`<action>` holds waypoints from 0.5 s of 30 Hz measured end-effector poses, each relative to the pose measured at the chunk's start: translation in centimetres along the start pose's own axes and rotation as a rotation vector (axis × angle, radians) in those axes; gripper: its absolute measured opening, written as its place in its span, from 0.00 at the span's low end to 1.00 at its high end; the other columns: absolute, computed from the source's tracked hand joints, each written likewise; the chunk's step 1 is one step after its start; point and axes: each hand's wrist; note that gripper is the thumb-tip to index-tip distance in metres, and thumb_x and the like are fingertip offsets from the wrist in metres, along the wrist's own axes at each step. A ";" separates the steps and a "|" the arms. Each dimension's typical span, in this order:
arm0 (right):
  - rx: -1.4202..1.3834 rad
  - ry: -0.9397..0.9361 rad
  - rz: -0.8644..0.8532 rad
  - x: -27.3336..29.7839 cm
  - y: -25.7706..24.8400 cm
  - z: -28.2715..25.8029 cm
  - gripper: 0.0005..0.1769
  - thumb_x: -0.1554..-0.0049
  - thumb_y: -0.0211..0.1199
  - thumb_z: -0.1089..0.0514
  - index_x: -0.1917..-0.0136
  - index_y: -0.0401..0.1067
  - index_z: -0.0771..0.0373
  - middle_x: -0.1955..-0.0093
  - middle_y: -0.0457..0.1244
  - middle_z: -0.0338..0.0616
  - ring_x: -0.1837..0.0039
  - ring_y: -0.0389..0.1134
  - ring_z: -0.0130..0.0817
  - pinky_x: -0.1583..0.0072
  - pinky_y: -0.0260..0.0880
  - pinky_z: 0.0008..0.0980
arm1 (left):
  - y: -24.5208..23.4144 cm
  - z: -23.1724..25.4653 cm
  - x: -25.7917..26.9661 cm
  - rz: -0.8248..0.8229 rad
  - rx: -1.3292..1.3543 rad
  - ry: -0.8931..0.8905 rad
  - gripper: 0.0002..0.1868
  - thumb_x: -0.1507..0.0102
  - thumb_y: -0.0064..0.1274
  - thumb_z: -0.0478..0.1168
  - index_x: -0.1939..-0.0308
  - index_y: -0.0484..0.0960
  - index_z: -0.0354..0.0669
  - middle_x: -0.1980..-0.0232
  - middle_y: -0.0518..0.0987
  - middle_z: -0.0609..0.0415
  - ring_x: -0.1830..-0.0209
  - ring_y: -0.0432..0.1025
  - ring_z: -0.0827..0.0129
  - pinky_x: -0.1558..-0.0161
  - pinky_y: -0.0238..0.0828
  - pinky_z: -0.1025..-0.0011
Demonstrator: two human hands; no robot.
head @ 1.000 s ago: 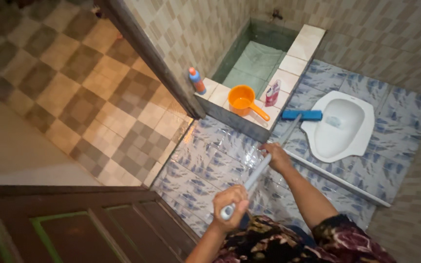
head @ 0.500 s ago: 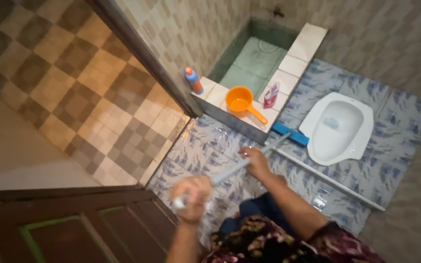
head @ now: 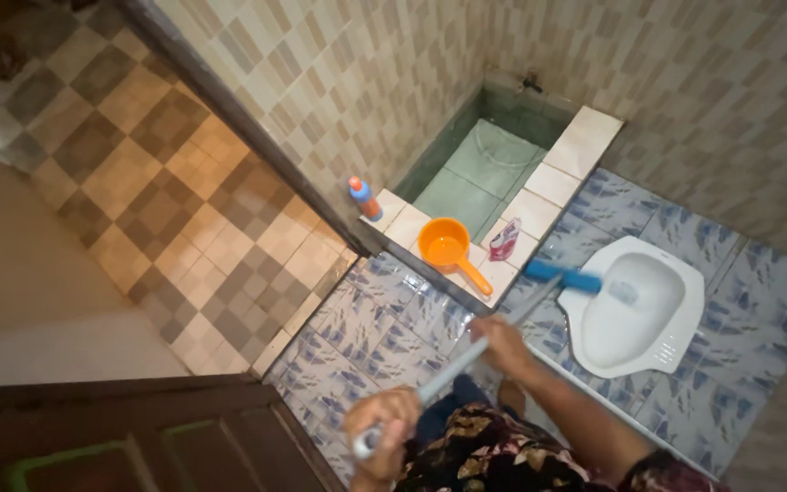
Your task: The person cleans a squat toilet and the surrounding floor area using a long-handled squeegee and water from a basin poured with a plastic scoop.
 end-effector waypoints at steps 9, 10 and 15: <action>-0.101 -0.138 0.079 -2.5 -6.6 6.0 0.21 0.57 0.68 0.58 0.48 0.76 0.56 0.50 0.69 0.47 0.47 0.67 0.53 0.45 0.67 0.47 | 7.0 -2.8 -5.0 -0.266 -0.148 -0.186 0.14 0.38 0.53 0.29 0.75 0.66 0.40 0.72 0.73 0.51 0.74 0.70 0.62 0.70 0.67 0.65; -0.102 0.081 -0.016 -1.7 -6.5 3.9 0.20 0.57 0.67 0.58 0.48 0.77 0.54 0.53 0.69 0.45 0.47 0.69 0.48 0.45 0.69 0.44 | 7.0 -1.7 -5.6 -0.277 -0.101 -0.134 0.14 0.37 0.53 0.29 0.75 0.66 0.40 0.73 0.72 0.52 0.74 0.69 0.63 0.69 0.66 0.65; -0.194 0.545 -0.146 -2.8 -6.7 2.8 0.11 0.40 0.57 0.56 0.48 0.78 0.51 0.50 0.68 0.40 0.48 0.72 0.43 0.45 0.72 0.39 | 7.5 -1.1 -7.7 -0.270 -0.021 -0.052 0.17 0.36 0.54 0.31 0.75 0.63 0.41 0.76 0.70 0.54 0.76 0.68 0.65 0.69 0.64 0.64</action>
Point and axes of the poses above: each hand's wrist, its own x-axis away from the middle knuckle, its own y-axis out of the palm, z = x × y
